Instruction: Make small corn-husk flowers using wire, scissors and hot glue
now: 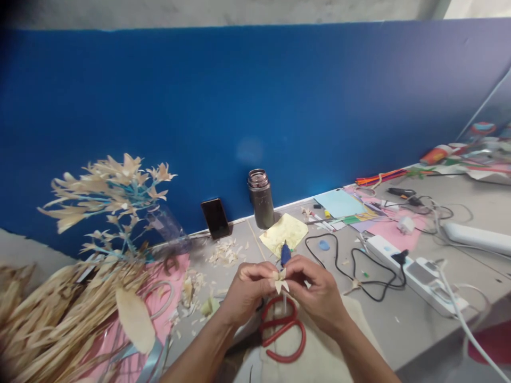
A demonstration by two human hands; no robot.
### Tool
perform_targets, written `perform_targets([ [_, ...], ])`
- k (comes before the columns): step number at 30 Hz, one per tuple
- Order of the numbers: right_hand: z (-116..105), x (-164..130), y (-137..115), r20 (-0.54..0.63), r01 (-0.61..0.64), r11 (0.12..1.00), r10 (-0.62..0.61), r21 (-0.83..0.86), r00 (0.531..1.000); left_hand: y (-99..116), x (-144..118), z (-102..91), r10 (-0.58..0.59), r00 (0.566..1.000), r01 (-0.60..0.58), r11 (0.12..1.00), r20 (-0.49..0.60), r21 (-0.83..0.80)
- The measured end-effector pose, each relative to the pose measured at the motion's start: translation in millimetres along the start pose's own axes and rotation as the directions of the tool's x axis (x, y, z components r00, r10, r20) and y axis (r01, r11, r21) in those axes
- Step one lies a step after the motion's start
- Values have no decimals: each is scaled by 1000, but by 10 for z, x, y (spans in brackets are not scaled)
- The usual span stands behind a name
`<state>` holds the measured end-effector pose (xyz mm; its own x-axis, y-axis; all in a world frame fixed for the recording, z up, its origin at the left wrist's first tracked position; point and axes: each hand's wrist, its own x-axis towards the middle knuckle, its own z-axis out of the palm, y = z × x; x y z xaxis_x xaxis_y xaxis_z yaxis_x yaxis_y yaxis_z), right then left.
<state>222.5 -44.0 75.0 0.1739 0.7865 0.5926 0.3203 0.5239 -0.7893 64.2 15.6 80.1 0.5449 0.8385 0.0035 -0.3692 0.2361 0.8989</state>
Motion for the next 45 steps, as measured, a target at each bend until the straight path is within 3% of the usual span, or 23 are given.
perform_targets([
  [5, -2, -12, 10, 117, -26, 999, 23, 24, 993, 104, -116, -57, -104, 993, 105, 994, 49, -13],
  [9, 21, 8, 0, 184, 29, 1000, -27, -9, 982, 142, -198, -132, -77, 995, 74, 996, 69, 46],
  [13, 71, 34, -43, 220, 32, 999, -29, -9, 975, 96, -250, -197, -45, 999, 44, 998, 23, 50],
  [19, 232, -25, -79, 154, -113, 993, 119, -45, 981, 7, -310, -277, -60, 996, 57, 998, -66, -39],
  [26, 406, -135, -31, 149, -258, 964, 246, 67, 958, 95, -376, -318, -106, 990, 102, 994, -94, -50],
  [31, 429, -141, -53, 142, -188, 982, 186, 3, 972, 126, -384, -346, -156, 983, 154, 988, -99, -30],
  [39, 508, -294, -86, -44, -33, 997, 30, -75, 999, 31, -371, -307, -92, 967, 84, 995, -236, -46],
  [45, 494, -302, -119, -47, 23, 991, -30, -129, 998, 23, -375, -285, -88, 969, 84, 996, -231, -28],
])
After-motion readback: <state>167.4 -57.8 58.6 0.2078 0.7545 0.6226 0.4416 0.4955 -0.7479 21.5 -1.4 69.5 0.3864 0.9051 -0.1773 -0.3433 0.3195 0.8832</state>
